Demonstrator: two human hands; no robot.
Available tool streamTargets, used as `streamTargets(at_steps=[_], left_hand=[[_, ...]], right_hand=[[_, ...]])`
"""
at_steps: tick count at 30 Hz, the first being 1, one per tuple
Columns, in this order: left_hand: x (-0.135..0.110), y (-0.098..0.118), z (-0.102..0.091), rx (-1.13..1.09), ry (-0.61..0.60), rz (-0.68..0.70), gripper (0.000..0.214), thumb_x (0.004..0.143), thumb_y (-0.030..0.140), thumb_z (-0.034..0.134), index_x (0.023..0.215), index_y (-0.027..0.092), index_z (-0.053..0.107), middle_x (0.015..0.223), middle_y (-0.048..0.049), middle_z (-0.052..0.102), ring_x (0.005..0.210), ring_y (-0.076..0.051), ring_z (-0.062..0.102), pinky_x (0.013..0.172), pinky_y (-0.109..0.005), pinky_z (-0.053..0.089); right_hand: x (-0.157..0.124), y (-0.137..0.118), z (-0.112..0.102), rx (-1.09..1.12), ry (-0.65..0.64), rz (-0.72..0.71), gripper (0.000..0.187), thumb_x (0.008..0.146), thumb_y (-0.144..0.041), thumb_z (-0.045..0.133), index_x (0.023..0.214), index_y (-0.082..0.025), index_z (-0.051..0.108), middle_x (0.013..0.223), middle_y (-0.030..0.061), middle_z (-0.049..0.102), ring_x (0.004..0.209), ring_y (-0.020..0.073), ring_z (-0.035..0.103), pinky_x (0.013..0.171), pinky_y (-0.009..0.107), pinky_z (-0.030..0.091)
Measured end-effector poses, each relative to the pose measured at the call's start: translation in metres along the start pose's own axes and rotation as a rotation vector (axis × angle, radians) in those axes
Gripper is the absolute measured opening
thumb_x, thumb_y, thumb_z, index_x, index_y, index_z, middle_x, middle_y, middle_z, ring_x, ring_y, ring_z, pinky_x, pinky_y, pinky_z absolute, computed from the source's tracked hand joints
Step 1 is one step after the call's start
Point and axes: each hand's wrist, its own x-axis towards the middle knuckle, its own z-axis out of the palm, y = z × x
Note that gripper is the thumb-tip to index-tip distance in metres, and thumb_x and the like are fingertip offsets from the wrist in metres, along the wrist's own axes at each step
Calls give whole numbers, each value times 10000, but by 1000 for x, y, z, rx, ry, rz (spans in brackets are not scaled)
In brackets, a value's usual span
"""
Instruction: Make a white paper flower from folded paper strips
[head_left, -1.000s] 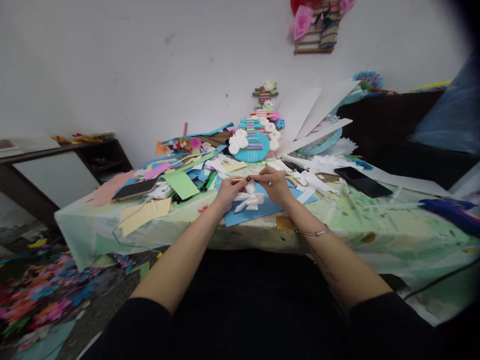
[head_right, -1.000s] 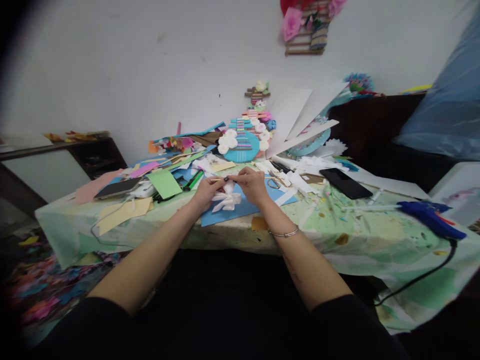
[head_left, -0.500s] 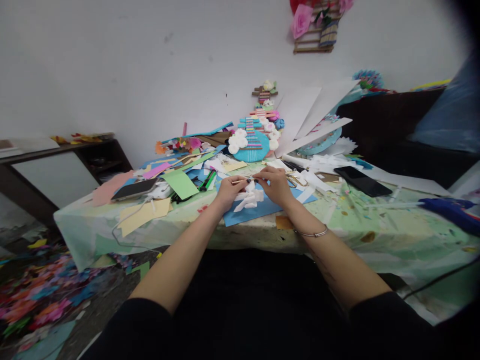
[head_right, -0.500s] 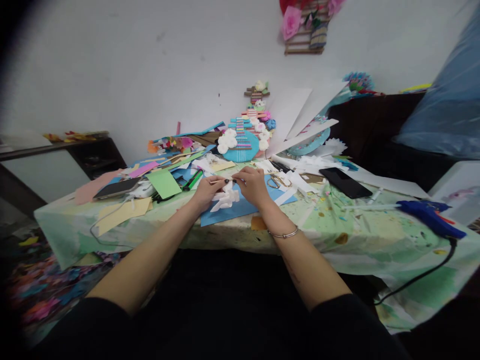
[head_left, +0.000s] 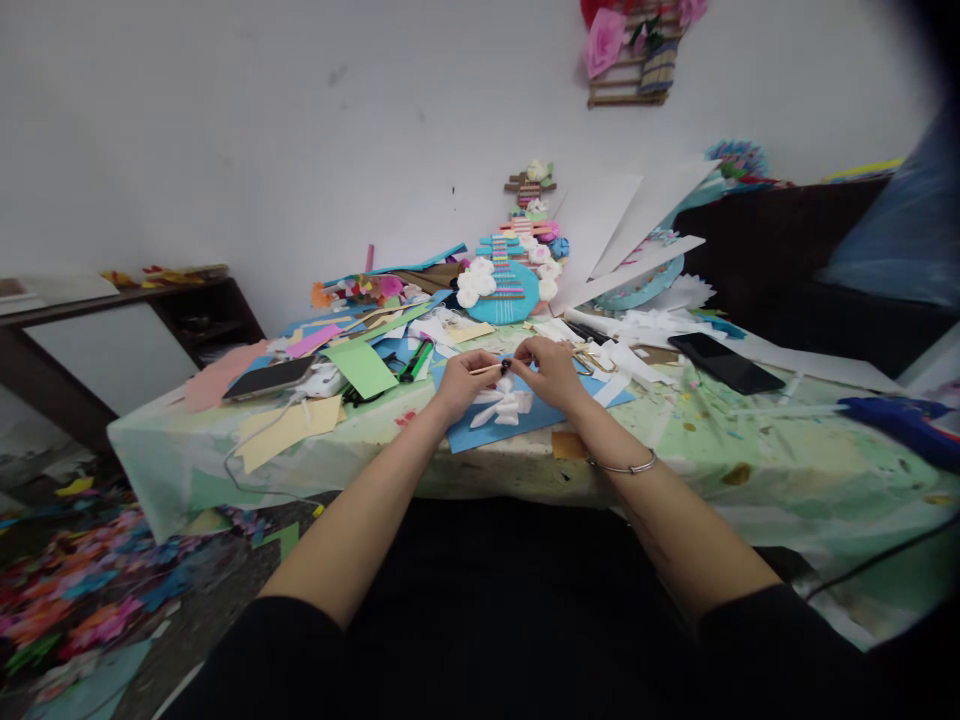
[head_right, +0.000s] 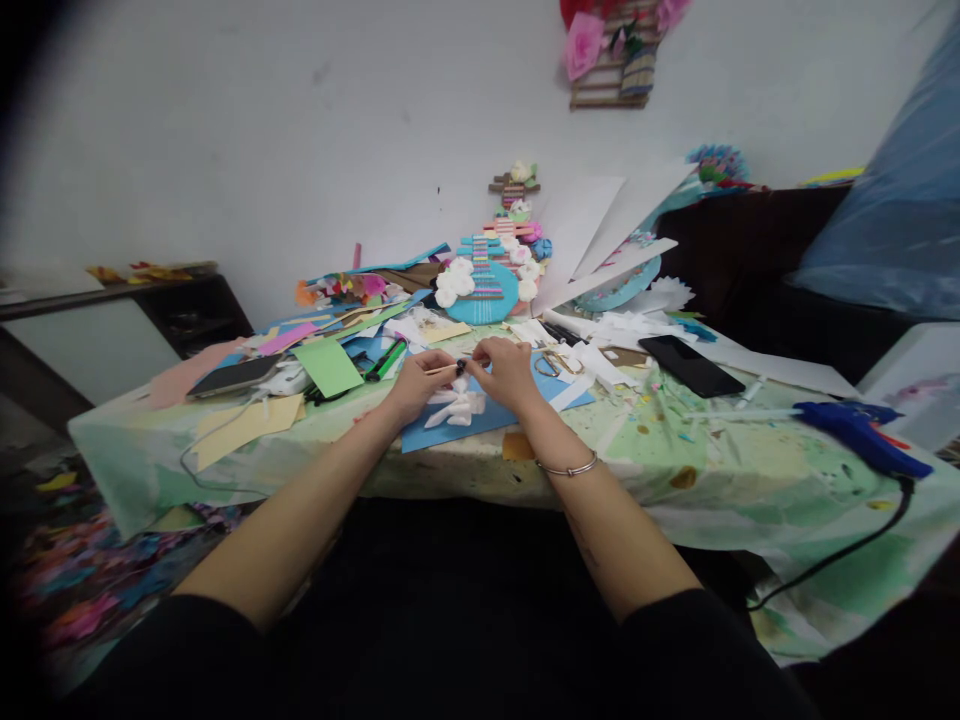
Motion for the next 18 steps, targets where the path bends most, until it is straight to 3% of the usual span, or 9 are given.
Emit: streamTargets(at_steps=[7,18], left_hand=[[2,-3,-2,6,-3,18,246,587,339,745,670,140,627,611,14,614,560,-96,529,559,-218,398],[2,-2,-2,-49,23,-95,275,548,314,764,717,125,659,594,6,637,508,-90,531,541,-222,412]], right_hand=[[0,3,4,-53,36,-2,142,829,-288,547,749,-171,545,793,15,635,786,170,534,717,315,203],[1,5,7,-101,54,-9,128,843,-287,538,779,-176,546,816,21,639,816,180,537,717,325,197]])
